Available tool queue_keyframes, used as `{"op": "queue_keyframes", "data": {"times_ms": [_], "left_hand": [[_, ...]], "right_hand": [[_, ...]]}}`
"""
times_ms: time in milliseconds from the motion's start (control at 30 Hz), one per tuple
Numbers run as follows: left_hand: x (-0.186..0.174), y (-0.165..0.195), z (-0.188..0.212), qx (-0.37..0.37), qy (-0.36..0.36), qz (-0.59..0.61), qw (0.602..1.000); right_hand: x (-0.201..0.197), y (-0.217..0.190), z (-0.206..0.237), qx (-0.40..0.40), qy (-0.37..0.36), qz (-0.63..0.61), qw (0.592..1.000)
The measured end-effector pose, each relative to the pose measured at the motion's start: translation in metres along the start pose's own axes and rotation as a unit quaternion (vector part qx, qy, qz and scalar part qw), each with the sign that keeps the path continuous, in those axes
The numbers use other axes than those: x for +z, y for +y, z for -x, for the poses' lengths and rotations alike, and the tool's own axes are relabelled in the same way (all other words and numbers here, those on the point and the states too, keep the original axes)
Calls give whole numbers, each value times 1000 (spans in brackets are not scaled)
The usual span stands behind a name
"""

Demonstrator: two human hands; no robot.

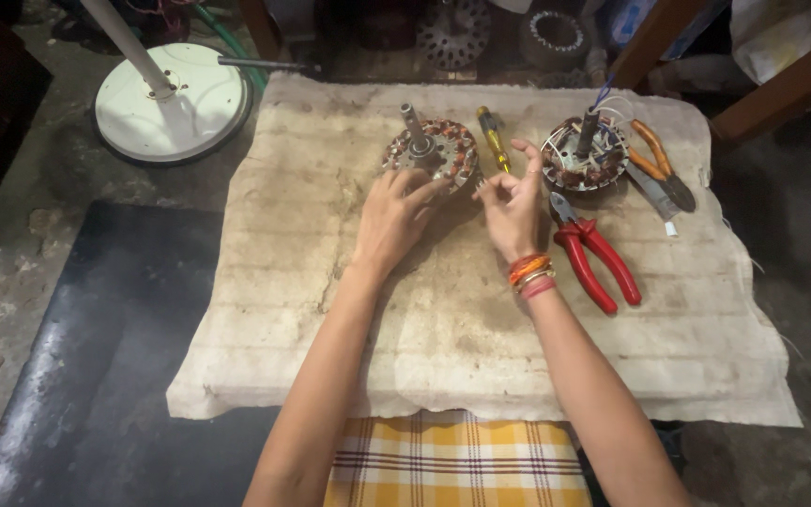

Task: The person works on a disassembled electric fan motor at a workbench, holding the rotor and shaft assembly with one hand while fitting and adjusting components on it with the other. They pick up a screwdriver and use it on the motor, then continue positioning parts around the rotor by hand.

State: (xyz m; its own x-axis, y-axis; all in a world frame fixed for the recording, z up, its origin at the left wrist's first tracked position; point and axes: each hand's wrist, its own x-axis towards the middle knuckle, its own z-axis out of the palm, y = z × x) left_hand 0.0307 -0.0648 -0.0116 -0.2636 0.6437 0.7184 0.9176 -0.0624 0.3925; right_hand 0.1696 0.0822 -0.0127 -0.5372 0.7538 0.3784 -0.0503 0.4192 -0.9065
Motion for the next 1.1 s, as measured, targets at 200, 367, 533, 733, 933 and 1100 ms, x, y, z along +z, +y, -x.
{"op": "queue_keyframes", "data": {"times_ms": [200, 367, 533, 733, 933, 1100], "left_hand": [[2, -1, 0, -4, -14, -9, 1000], [3, -1, 0, -8, -48, -30, 998], [0, 1, 1, -12, -70, -22, 997], [-1, 0, 1, -7, -71, -19, 997], [0, 0, 2, -15, -79, -16, 997], [1, -1, 2, -24, -64, 6, 998]], "right_hand": [[13, -4, 0, -11, 58, 90, 994], [13, -2, -1, 81, 43, 33, 995], [14, -2, 0, 41, 40, -2, 998], [14, -3, -1, 38, 47, 8, 998], [14, -4, 2, 9, 53, 23, 998], [15, -1, 1, 30, 45, -24, 998]]}}
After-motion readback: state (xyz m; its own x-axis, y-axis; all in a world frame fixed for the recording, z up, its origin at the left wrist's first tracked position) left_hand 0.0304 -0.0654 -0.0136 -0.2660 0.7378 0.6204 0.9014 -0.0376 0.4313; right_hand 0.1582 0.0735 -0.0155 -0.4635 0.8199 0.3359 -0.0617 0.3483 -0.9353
